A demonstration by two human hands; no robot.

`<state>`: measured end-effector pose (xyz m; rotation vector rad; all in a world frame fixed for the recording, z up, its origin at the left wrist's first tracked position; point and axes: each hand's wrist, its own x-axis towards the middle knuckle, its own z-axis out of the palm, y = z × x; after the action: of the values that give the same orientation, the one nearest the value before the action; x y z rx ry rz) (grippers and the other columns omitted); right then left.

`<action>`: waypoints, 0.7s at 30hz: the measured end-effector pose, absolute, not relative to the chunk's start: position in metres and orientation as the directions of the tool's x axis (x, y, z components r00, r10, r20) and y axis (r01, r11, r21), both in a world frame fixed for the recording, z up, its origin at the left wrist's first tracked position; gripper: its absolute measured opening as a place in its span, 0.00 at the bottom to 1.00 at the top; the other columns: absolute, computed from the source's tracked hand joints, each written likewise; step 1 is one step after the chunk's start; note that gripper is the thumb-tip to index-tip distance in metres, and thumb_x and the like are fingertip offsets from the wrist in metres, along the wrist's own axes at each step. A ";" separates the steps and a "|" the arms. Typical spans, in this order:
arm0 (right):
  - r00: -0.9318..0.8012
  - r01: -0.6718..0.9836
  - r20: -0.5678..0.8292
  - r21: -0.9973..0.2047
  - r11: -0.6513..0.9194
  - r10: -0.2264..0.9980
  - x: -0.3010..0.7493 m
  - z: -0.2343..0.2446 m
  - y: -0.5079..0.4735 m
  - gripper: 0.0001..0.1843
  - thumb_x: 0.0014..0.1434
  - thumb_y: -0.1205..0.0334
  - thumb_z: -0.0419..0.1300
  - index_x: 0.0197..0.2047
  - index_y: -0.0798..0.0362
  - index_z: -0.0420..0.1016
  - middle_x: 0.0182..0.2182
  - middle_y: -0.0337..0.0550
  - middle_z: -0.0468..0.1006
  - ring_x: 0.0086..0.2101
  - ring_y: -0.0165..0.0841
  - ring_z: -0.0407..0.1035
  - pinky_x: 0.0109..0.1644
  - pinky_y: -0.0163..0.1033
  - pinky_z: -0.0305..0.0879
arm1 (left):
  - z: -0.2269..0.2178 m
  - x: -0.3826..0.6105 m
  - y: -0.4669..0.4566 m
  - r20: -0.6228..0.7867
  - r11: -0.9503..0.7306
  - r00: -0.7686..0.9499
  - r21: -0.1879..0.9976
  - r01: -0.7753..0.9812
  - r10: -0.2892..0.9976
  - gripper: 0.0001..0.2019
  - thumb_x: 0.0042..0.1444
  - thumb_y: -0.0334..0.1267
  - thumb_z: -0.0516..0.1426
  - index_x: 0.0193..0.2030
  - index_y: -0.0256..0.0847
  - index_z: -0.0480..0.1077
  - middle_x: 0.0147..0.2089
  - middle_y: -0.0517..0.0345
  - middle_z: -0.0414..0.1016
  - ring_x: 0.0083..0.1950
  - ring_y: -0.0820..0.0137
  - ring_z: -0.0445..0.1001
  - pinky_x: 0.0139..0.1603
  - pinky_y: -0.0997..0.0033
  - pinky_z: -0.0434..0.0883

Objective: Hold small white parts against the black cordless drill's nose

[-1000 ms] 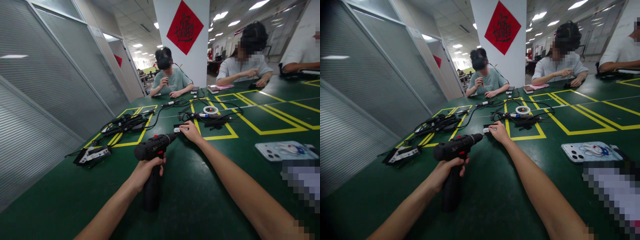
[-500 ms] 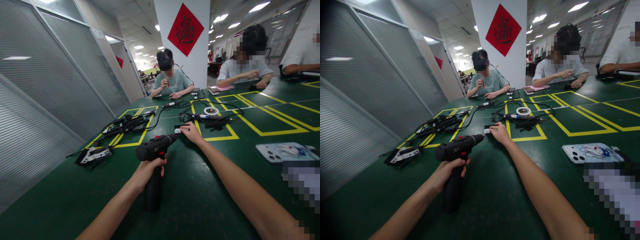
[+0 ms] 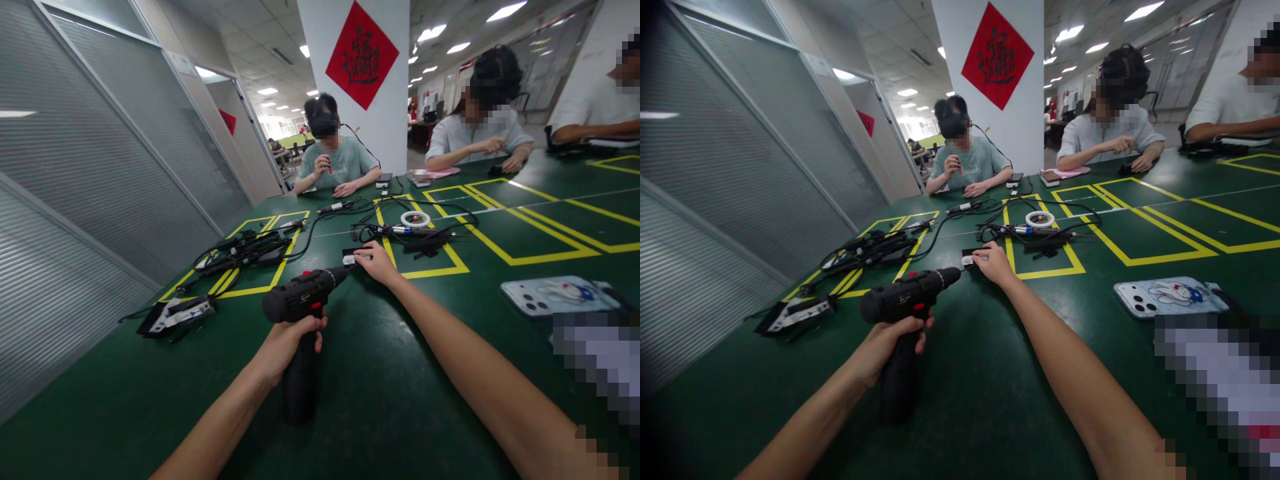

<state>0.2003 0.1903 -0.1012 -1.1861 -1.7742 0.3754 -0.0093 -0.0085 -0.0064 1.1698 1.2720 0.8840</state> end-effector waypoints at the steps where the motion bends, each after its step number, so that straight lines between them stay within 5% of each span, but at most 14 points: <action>1: -0.093 0.556 0.530 -0.675 0.485 0.843 0.200 -0.101 0.190 0.14 0.58 0.52 0.59 0.43 0.47 0.81 0.47 0.45 0.72 0.45 0.36 0.69 0.52 0.40 0.64 | -0.006 -0.009 -0.008 -0.237 0.223 0.133 0.968 0.115 0.962 0.12 0.53 0.37 0.57 0.42 0.33 0.70 0.37 0.55 0.71 0.25 0.74 0.68 0.28 0.72 0.64; 21: -0.096 0.554 0.532 -0.674 0.489 0.841 0.201 -0.100 0.190 0.14 0.58 0.52 0.59 0.43 0.47 0.81 0.47 0.45 0.72 0.45 0.36 0.69 0.52 0.41 0.64 | -0.006 -0.008 -0.008 -0.234 0.222 0.133 0.970 0.094 0.963 0.11 0.53 0.36 0.56 0.42 0.32 0.70 0.37 0.54 0.71 0.25 0.74 0.68 0.28 0.71 0.64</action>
<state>0.2006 0.1896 -0.1000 -1.1806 -1.7751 0.3757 -0.0082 -0.0079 -0.0057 1.1574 1.2598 0.8971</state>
